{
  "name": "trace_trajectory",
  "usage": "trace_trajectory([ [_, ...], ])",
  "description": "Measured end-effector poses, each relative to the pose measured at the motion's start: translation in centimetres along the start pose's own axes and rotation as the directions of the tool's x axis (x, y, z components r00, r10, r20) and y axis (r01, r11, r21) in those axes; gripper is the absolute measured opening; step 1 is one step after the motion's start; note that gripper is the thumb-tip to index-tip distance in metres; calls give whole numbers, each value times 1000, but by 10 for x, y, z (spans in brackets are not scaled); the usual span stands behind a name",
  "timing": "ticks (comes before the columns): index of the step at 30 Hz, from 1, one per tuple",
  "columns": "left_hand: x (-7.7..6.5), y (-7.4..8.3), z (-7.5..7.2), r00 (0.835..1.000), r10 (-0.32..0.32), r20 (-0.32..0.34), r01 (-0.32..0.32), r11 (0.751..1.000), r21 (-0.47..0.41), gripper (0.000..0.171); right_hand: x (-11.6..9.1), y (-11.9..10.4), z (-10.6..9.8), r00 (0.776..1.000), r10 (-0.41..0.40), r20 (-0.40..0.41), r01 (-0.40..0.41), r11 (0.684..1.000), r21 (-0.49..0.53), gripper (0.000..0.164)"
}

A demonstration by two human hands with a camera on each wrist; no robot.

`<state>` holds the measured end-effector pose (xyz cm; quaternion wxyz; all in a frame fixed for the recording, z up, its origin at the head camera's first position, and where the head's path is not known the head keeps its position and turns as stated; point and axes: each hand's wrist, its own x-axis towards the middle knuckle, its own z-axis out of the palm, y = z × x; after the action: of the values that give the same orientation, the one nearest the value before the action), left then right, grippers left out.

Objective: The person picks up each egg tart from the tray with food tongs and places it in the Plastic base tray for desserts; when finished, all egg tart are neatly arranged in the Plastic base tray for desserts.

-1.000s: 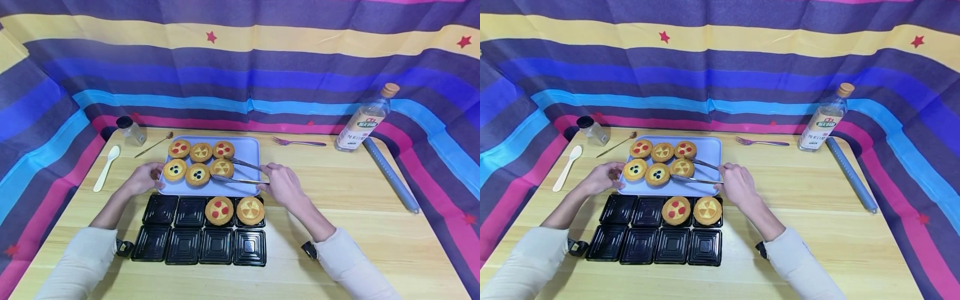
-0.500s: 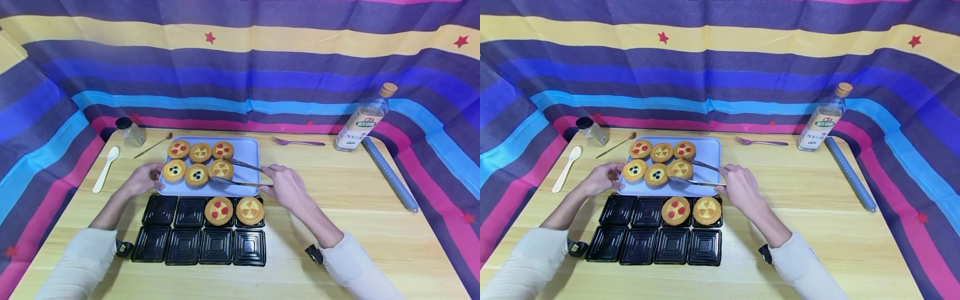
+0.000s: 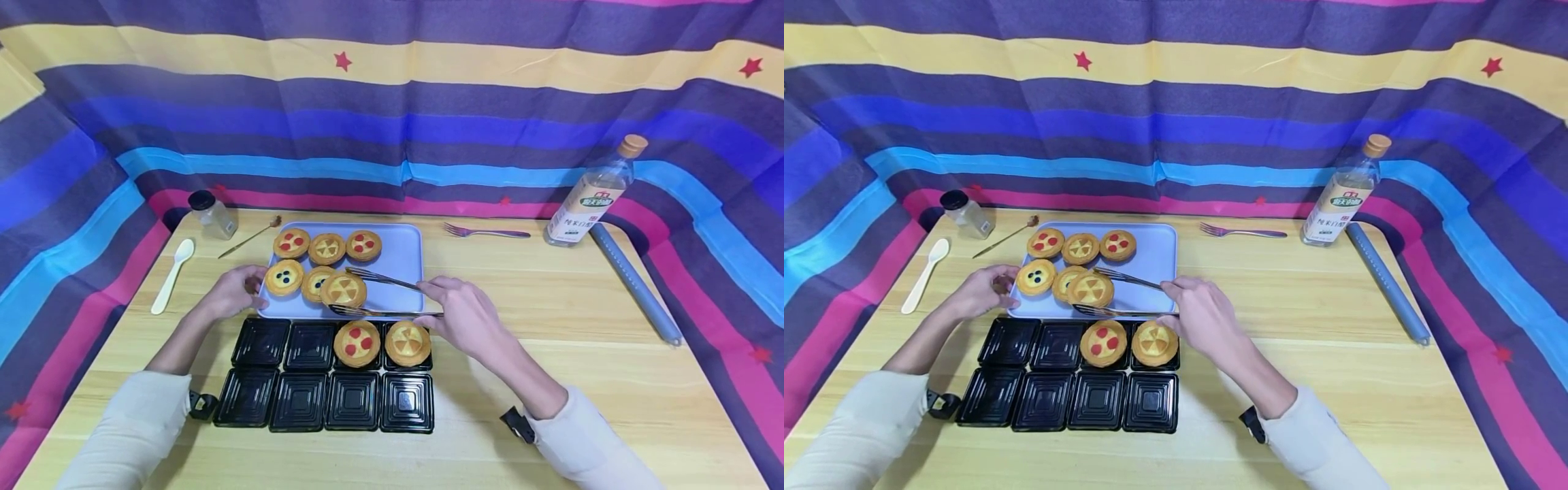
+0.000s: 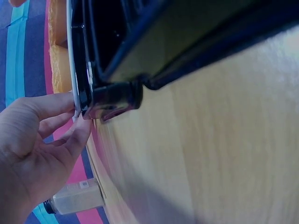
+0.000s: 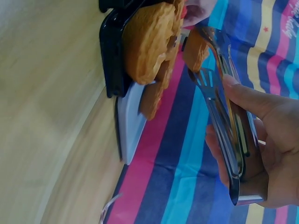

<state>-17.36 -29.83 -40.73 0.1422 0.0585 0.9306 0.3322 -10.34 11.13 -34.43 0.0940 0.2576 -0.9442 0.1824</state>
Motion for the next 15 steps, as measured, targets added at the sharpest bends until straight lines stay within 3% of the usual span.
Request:
trace_trajectory([
  [6,0,0,0,1000,3,-1,-3,1000,8,64,-2,-10,-1,999,-30,15,30,999,19,58],
  [15,0,0,0,1000,1,0,-1,1000,5,64,-5,-29,8,990,-139,23,138,990,10,55],
])
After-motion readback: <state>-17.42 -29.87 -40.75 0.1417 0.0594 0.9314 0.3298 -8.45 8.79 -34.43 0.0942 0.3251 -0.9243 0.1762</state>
